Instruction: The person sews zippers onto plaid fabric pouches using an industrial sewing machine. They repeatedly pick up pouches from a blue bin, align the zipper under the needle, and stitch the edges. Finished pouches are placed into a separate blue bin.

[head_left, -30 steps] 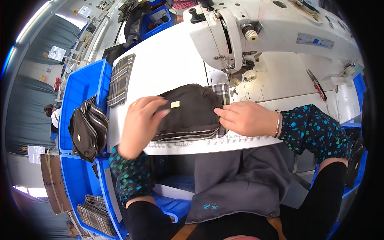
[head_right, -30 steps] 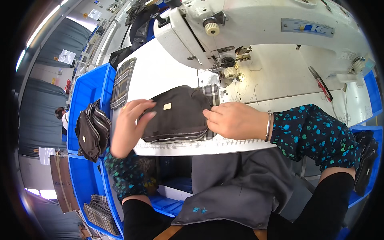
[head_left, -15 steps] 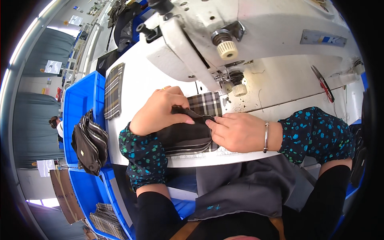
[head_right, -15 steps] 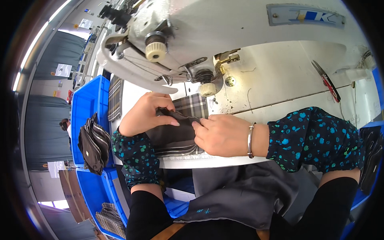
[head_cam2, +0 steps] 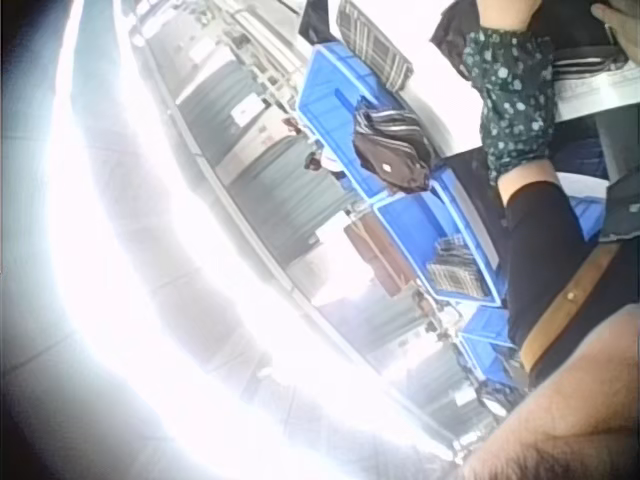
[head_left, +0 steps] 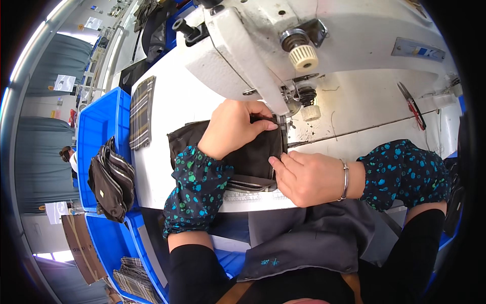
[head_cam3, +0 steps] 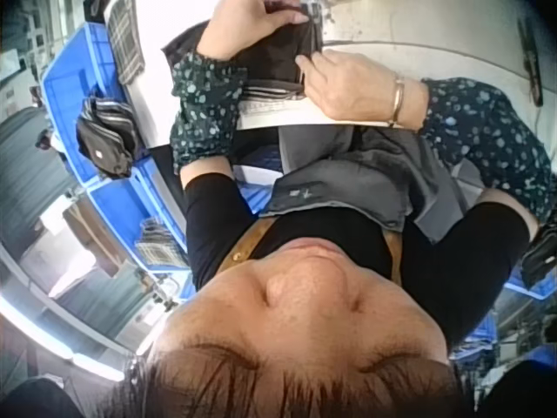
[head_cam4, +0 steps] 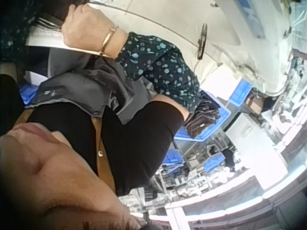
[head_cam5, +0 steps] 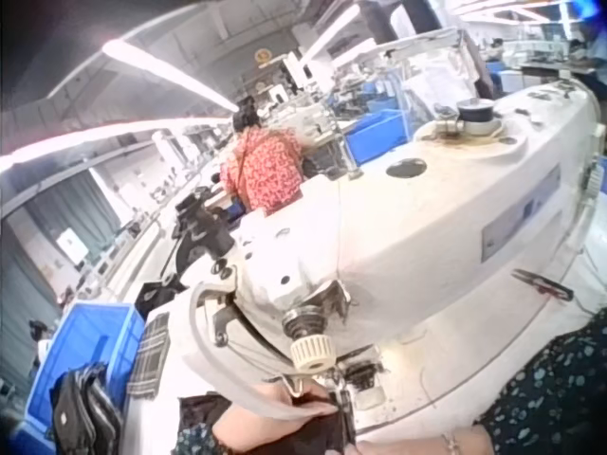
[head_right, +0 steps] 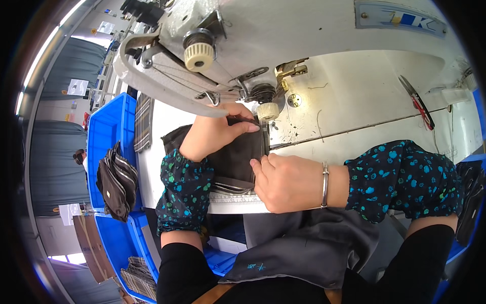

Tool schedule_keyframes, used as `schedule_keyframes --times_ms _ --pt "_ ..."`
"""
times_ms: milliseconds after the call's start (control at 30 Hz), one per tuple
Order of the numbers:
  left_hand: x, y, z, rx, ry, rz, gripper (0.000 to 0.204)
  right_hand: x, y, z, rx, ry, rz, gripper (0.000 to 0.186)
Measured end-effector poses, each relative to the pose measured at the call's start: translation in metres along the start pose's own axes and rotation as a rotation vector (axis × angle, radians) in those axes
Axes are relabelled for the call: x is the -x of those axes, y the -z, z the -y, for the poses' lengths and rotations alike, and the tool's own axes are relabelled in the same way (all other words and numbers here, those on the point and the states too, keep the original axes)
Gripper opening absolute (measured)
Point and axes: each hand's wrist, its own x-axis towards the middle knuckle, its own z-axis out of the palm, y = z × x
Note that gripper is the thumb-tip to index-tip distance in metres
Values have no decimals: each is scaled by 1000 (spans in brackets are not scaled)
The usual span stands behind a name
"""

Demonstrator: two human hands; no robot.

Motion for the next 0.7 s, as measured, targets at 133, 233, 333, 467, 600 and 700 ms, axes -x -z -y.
schedule_keyframes --times_ms 133,233,333,467,600,700 --pt "-7 2 7 56 6 11 22 -4 5 -7 15 -96 4 28" --pt "-8 2 9 82 31 27 22 -4 1 -11 126 -188 47 27" --pt "-2 8 1 41 -78 15 21 0 -3 -8 159 -174 110 25" --pt "0 18 1 76 -22 68 19 -1 -1 -8 159 -172 93 25" --pt "0 4 -5 -34 7 -48 19 -1 -3 -6 171 -173 88 28" --pt "-2 0 -11 -143 75 -69 19 -1 -4 -5 182 -178 99 27"
